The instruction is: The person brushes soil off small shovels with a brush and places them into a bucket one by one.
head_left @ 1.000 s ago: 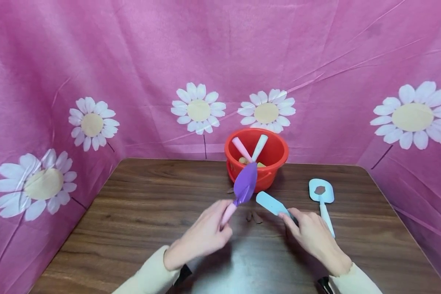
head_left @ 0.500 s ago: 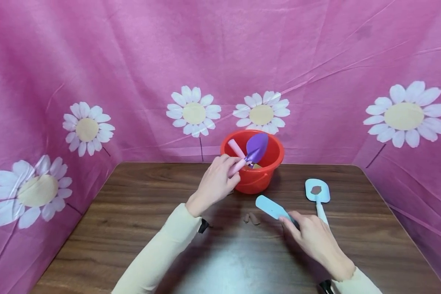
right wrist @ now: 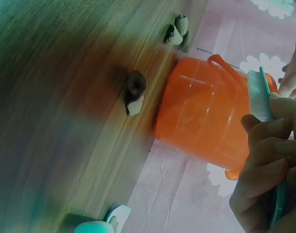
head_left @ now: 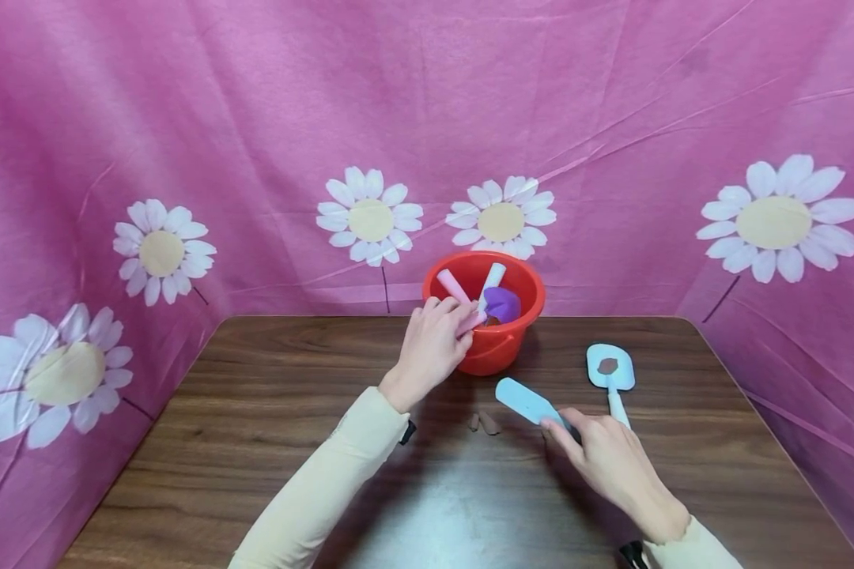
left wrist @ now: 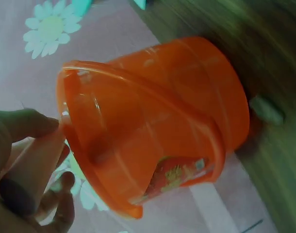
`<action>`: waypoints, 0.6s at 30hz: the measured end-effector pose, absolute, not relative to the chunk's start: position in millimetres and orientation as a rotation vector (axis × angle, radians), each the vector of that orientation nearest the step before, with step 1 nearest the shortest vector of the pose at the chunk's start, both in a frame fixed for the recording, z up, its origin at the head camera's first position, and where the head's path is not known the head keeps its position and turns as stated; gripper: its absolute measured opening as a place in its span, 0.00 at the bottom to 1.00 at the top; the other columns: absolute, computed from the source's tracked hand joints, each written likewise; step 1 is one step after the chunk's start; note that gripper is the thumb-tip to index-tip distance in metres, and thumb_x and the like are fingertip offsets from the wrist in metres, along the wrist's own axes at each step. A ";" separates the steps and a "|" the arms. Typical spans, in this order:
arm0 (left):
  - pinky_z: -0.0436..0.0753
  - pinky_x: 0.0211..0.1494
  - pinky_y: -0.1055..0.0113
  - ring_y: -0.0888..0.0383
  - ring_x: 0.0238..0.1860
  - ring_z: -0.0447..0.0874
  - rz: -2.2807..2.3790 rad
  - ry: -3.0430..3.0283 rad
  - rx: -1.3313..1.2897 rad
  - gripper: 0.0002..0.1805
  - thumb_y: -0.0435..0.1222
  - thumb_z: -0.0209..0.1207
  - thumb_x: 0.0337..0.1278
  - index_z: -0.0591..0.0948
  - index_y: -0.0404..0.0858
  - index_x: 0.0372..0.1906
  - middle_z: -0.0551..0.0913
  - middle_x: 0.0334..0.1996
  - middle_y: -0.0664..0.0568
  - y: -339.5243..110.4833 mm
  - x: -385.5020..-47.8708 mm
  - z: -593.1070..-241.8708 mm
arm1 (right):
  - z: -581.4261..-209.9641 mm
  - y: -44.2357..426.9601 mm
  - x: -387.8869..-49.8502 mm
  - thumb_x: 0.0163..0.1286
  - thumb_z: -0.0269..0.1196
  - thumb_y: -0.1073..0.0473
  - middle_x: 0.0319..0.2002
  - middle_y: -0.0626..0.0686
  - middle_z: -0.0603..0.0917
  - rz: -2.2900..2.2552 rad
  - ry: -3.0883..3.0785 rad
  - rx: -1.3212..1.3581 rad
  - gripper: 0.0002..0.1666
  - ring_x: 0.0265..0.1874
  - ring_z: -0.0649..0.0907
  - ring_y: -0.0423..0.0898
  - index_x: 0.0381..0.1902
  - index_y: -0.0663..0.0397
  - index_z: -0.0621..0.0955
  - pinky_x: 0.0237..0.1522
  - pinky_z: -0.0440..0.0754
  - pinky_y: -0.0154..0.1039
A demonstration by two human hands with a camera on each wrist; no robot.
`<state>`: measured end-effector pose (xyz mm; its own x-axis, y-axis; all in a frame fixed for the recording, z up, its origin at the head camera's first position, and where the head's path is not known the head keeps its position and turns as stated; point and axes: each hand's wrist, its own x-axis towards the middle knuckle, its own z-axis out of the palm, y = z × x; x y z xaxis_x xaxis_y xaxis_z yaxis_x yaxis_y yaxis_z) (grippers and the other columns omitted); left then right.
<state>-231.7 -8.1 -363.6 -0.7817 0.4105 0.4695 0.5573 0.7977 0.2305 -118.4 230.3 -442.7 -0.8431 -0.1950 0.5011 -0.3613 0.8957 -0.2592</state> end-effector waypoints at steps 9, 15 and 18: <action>0.64 0.56 0.48 0.52 0.58 0.69 -0.640 -2.363 -0.558 0.34 0.44 0.70 0.47 0.72 0.43 0.61 0.70 0.58 0.47 -9.7 -227.8 -363.9 | -436.2 241.8 -117.3 0.62 0.66 0.51 0.10 0.40 0.59 0.496 -2.625 0.321 0.09 0.13 0.62 0.40 0.27 0.46 0.80 0.15 0.63 0.38; 0.65 0.52 0.53 0.53 0.52 0.67 -0.844 -2.309 -0.523 0.19 0.40 0.62 0.55 0.76 0.40 0.52 0.70 0.51 0.47 -9.6 -221.3 -366.6 | -431.6 258.1 -118.5 0.65 0.64 0.50 0.11 0.40 0.57 0.491 -2.632 0.268 0.10 0.13 0.61 0.41 0.26 0.46 0.78 0.16 0.60 0.38; 0.66 0.49 0.55 0.53 0.49 0.69 -0.926 -2.245 -0.544 0.12 0.38 0.60 0.57 0.77 0.38 0.45 0.71 0.47 0.48 -7.4 -217.1 -369.8 | -430.2 268.5 -120.5 0.65 0.64 0.52 0.11 0.40 0.56 0.493 -2.602 0.255 0.11 0.13 0.61 0.40 0.25 0.49 0.78 0.15 0.59 0.36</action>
<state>-217.1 -7.4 -369.8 -0.7088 0.1276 0.6938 0.5796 0.6659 0.4697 -120.5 268.5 -430.2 -0.8693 -0.0914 0.4857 -0.2627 0.9178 -0.2976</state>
